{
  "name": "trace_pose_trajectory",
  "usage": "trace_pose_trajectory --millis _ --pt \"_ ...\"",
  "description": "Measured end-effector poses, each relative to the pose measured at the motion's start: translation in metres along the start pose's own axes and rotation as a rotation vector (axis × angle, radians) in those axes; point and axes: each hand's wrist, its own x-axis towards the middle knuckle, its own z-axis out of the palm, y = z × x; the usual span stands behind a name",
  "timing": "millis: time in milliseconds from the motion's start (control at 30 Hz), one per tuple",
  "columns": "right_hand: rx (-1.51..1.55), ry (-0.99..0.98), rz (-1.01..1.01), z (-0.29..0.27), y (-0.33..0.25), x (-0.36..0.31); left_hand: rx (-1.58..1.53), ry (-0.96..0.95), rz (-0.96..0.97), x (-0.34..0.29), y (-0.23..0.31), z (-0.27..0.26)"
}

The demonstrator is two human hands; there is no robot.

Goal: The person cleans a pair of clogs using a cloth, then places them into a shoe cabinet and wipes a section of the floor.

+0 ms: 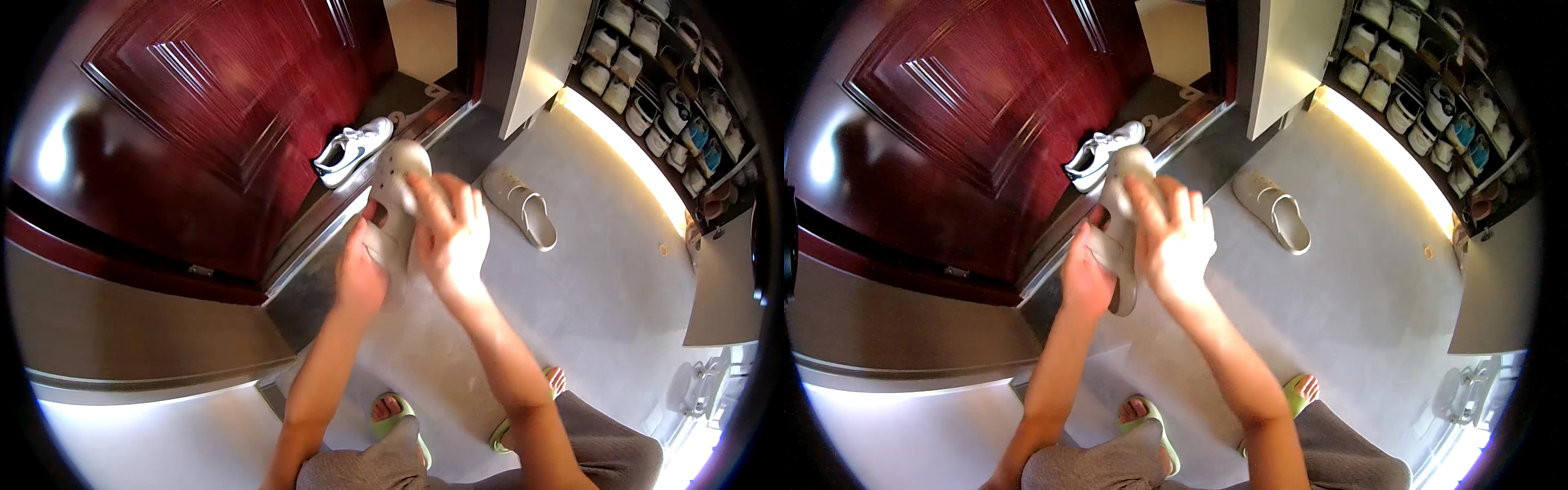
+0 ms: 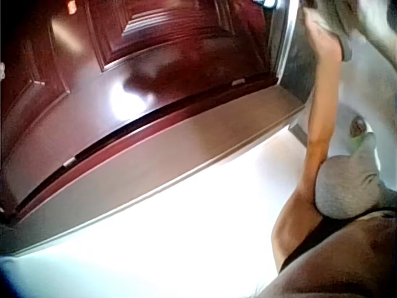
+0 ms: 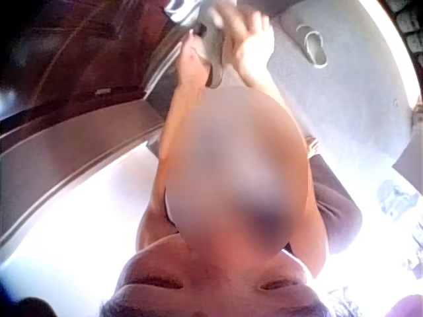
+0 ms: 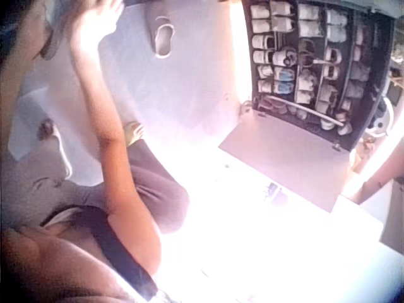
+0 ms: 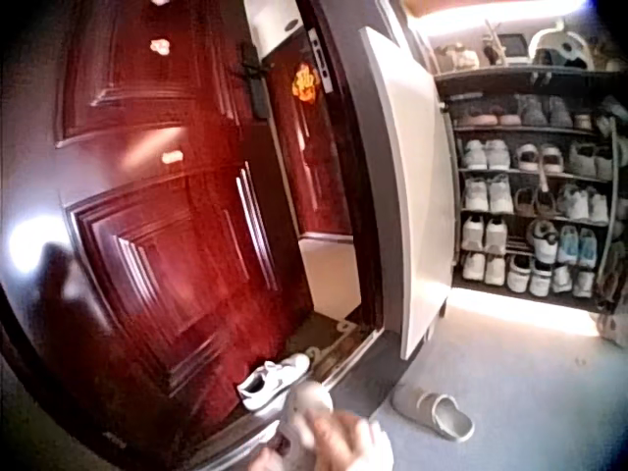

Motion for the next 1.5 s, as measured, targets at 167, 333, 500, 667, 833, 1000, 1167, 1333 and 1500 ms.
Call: trace_pose_trajectory --millis 167,333,500,667,833,1000,1167,1333,1500 --pt "0.345 -0.279 0.055 -0.002 0.036 0.055 0.073 0.003 0.033 -0.008 0.005 -0.005" --pt "0.499 -0.374 0.232 -0.034 0.037 0.07 0.014 -0.16 0.056 0.004 0.008 0.005" --pt "0.492 -0.126 0.164 -0.055 0.023 0.056 -0.105 -0.152 -0.064 0.01 0.019 0.044" --pt "0.653 0.061 0.298 -0.051 0.034 0.03 0.297 -0.029 0.147 -0.003 0.004 0.078" --pt "0.562 0.124 0.418 -0.042 0.036 -0.032 0.514 0.115 0.236 -0.021 -0.042 0.062" --pt "0.599 0.136 0.555 -0.042 0.072 -0.051 0.711 0.125 0.318 -0.045 -0.081 0.044" --pt "0.501 0.152 0.509 -0.054 0.07 -0.064 0.781 0.119 0.35 -0.039 -0.082 0.059" --pt "0.54 0.084 0.589 -0.061 0.076 -0.07 0.945 0.073 0.412 -0.042 -0.1 0.043" --pt "0.467 0.125 0.566 -0.055 0.077 -0.073 0.88 0.098 0.391 -0.036 -0.101 0.061"
